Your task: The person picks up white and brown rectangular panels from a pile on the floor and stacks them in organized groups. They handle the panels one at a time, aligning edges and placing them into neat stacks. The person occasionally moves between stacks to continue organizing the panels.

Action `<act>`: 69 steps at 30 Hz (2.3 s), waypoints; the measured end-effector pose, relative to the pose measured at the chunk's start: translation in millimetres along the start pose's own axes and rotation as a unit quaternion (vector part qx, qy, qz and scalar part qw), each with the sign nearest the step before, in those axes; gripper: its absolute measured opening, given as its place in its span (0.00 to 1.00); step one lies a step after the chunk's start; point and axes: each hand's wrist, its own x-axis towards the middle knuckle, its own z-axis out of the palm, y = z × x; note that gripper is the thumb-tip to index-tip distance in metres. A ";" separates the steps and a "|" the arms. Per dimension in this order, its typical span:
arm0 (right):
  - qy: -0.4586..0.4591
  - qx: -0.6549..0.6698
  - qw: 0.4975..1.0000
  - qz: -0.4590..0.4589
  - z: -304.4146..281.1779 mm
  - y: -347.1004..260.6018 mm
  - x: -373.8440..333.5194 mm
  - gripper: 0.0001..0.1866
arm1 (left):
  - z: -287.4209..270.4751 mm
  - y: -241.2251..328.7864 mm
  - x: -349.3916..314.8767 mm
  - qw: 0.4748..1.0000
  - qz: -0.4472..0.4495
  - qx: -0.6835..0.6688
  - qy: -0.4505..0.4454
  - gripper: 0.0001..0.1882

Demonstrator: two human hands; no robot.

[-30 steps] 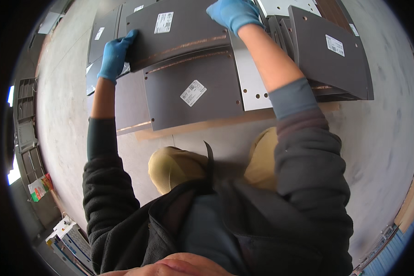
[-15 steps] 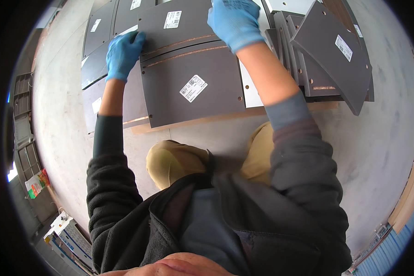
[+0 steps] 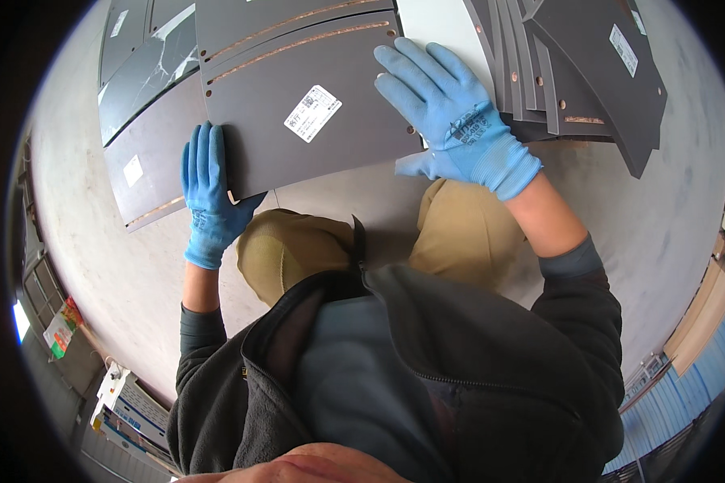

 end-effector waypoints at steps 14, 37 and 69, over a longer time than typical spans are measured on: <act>0.041 -0.011 0.999 -0.015 14.1 7.6 -6.1 0.46 | 7.4 -2.6 6.0 0.999 0.010 -0.017 0.027 0.58; 0.062 0.020 0.998 -0.008 18.3 8.4 -10.4 0.45 | 7.6 -8.2 5.2 0.999 0.015 -0.041 0.021 0.55; 0.048 0.042 0.998 -0.005 4.4 3.1 -11.8 0.48 | 2.3 -62.2 99.9 0.948 -0.142 -0.214 0.188 0.35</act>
